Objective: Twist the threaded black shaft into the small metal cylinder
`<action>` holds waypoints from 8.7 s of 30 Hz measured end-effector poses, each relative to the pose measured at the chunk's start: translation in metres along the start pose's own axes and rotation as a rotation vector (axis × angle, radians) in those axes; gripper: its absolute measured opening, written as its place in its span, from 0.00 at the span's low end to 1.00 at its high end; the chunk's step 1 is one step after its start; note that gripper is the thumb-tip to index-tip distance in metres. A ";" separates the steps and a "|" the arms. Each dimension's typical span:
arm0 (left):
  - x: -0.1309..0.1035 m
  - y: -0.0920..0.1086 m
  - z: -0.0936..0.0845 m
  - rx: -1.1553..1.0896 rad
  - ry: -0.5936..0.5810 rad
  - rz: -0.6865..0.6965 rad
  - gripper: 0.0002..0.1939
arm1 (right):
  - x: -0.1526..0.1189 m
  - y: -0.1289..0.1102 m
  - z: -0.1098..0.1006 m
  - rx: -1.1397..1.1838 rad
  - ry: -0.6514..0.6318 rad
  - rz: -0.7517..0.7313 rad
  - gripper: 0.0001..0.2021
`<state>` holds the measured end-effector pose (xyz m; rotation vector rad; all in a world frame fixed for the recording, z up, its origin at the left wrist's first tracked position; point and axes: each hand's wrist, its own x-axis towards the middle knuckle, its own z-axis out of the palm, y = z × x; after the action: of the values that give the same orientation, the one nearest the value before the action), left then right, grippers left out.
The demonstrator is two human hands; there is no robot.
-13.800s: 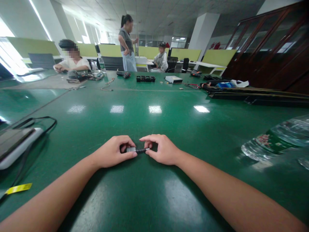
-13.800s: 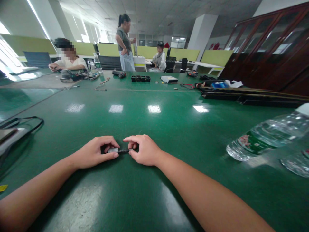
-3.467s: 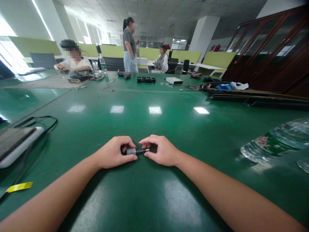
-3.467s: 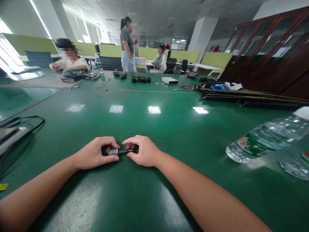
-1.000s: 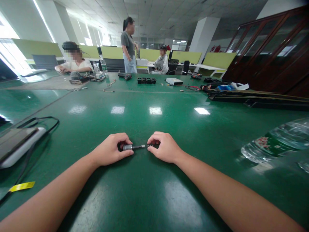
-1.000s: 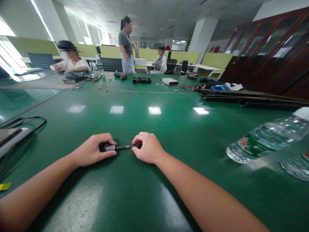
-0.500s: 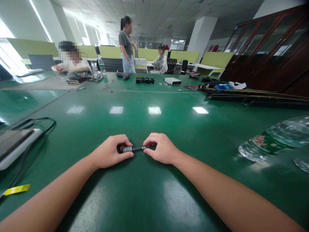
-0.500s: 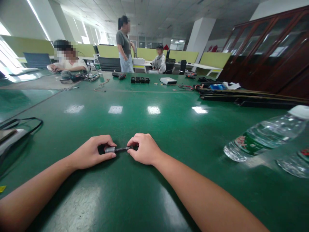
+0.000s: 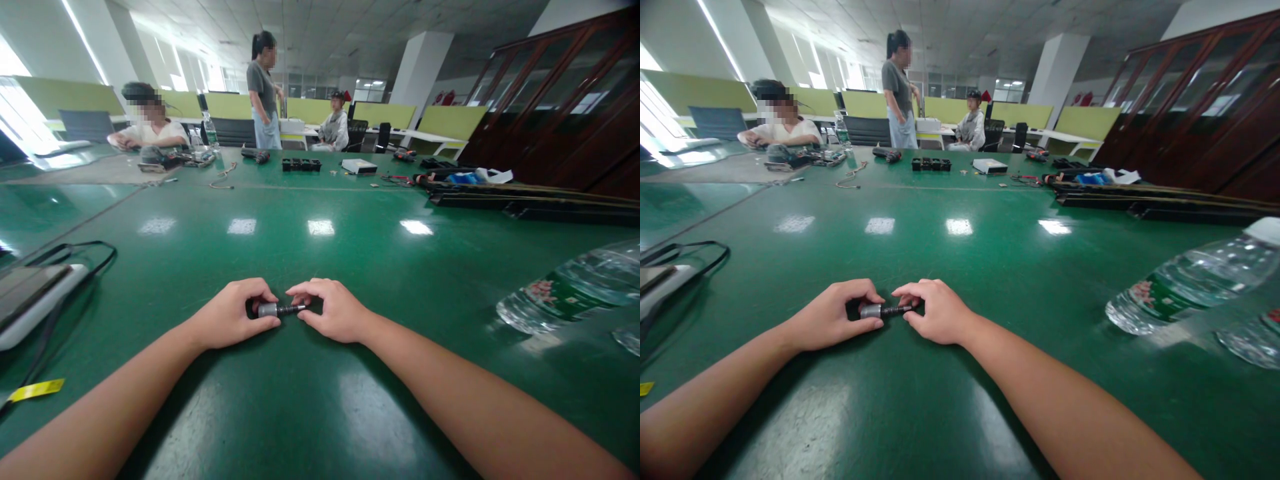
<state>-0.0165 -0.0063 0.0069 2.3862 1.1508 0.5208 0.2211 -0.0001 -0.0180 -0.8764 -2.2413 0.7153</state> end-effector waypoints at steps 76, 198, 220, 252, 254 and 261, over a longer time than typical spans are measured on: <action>0.005 0.006 0.002 0.044 -0.011 0.012 0.12 | 0.001 -0.001 0.000 -0.159 0.029 0.034 0.04; 0.004 0.008 0.006 -0.017 -0.052 0.061 0.11 | 0.000 -0.001 0.001 -0.033 -0.044 -0.032 0.09; 0.000 -0.001 0.000 -0.047 -0.050 0.044 0.11 | -0.001 0.000 -0.002 -0.102 0.005 0.035 0.05; 0.000 0.001 -0.001 -0.011 -0.047 -0.014 0.13 | -0.001 -0.002 0.000 0.023 -0.011 0.003 0.22; 0.000 0.001 0.000 -0.013 -0.047 -0.015 0.13 | -0.002 -0.002 0.000 0.064 -0.004 0.035 0.26; 0.000 0.000 0.000 -0.029 -0.045 -0.013 0.13 | 0.000 0.001 0.002 0.029 -0.004 0.012 0.24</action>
<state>-0.0165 -0.0063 0.0073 2.3515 1.1310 0.4734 0.2199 -0.0007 -0.0200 -0.8761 -2.2255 0.7546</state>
